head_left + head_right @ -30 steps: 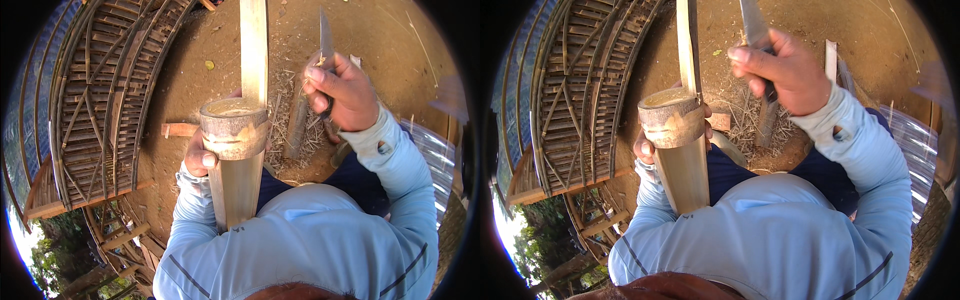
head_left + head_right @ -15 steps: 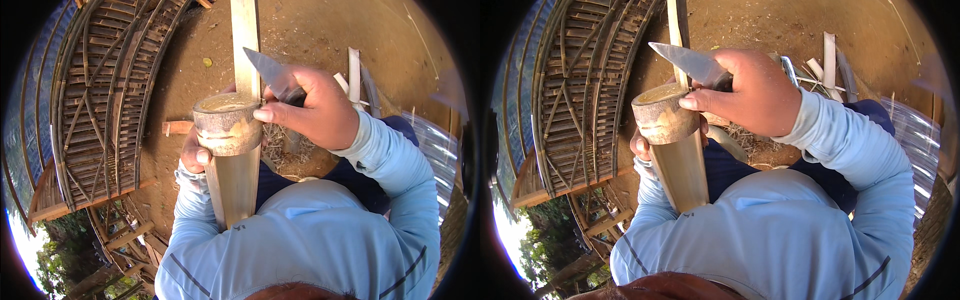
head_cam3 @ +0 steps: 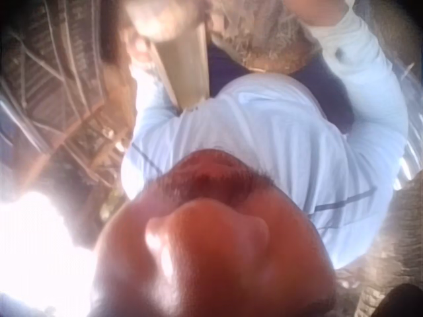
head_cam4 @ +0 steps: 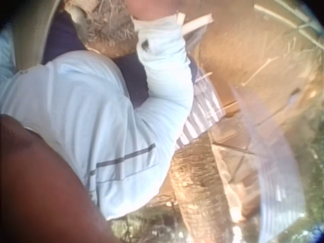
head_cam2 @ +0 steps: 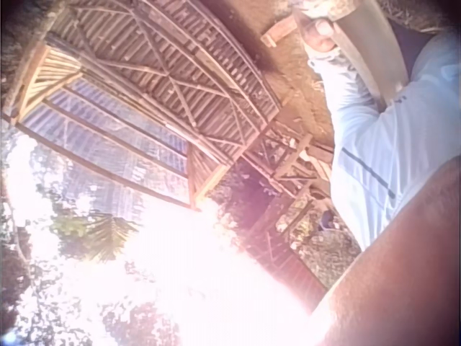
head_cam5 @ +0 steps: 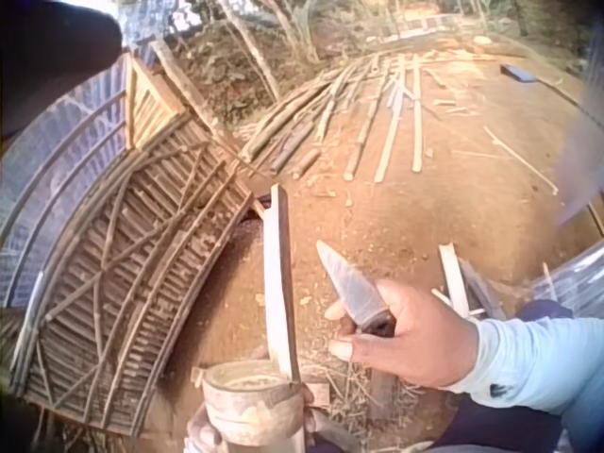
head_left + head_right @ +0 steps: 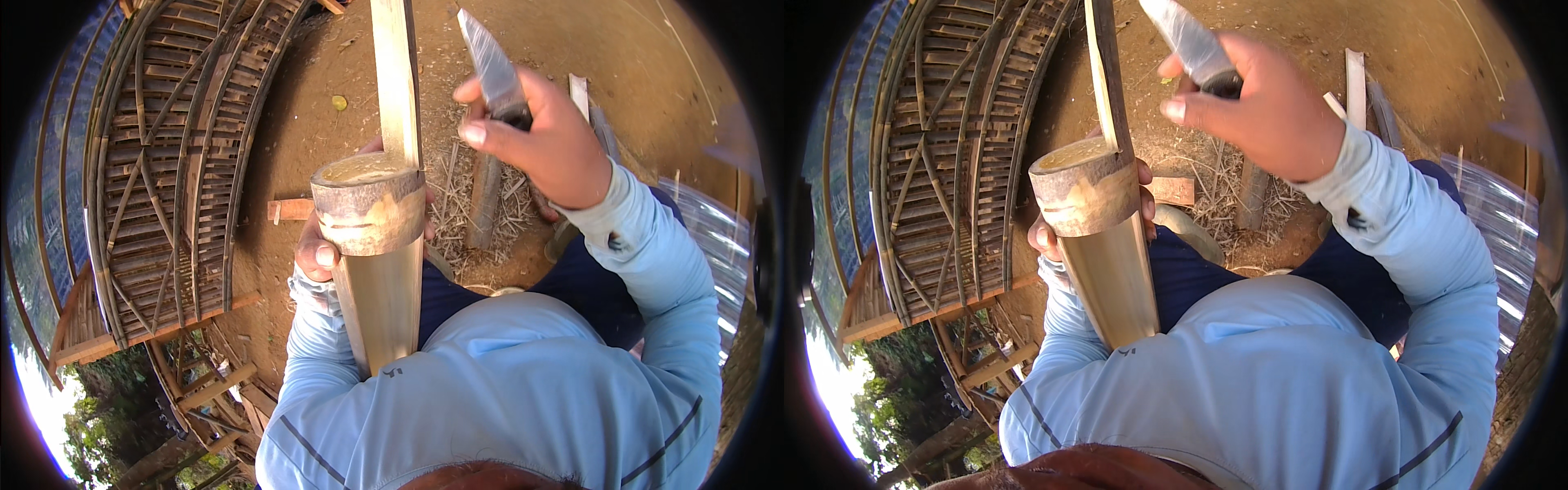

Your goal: The person holds a bamboo segment and uses a small knife to shave and smooth its surface. They repeatedly rotate the bamboo and scrape thin shavings from the exterior, occasionally pausing to inspect the work. The task continues with consistent hand-tool coordination throughout the clip.

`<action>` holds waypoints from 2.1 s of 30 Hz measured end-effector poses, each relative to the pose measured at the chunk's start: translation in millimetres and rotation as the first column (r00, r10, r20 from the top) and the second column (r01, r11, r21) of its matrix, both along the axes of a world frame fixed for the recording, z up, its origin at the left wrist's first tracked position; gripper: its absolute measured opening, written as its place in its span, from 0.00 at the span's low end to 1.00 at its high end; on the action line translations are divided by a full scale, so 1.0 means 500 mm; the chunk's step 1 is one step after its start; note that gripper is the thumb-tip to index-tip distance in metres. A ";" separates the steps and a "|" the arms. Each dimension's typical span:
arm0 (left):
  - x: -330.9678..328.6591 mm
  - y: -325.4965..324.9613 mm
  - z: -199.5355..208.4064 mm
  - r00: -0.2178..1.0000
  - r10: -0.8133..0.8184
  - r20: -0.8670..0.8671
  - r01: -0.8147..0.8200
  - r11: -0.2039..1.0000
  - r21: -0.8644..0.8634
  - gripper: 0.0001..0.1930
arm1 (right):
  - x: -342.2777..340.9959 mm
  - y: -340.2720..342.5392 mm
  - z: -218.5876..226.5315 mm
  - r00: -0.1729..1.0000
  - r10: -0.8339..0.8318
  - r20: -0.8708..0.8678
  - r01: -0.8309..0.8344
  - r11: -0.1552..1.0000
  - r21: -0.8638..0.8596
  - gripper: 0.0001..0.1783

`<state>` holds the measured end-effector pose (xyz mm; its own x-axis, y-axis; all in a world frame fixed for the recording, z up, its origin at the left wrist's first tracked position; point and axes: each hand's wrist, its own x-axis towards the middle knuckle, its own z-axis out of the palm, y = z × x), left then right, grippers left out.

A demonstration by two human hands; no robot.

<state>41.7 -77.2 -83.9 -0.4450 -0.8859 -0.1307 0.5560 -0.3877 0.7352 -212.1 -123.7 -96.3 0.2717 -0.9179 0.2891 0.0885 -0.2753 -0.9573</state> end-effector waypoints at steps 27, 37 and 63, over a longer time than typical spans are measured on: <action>0.014 0.010 0.000 0.983 -0.017 0.182 0.019 1.000 -0.010 0.60 | 0.074 0.112 -0.007 0.980 0.055 -0.194 -0.124 0.923 -0.364 0.39; -0.001 0.007 0.011 0.995 0.021 0.099 -0.017 0.999 -0.042 0.64 | 0.056 0.103 0.004 0.931 0.047 -0.362 -0.158 0.945 -0.285 0.38; 0.004 0.002 0.004 0.983 0.073 0.169 -0.060 0.995 -0.080 0.67 | -0.018 0.056 0.017 0.924 -0.094 -0.371 -0.088 0.892 -0.443 0.12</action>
<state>43.9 -76.3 -82.0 -0.3611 -0.9231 -0.1323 0.4420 -0.2943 0.8474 -221.2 -95.6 -88.0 0.4392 -0.7166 0.5419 -0.2511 -0.6771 -0.6918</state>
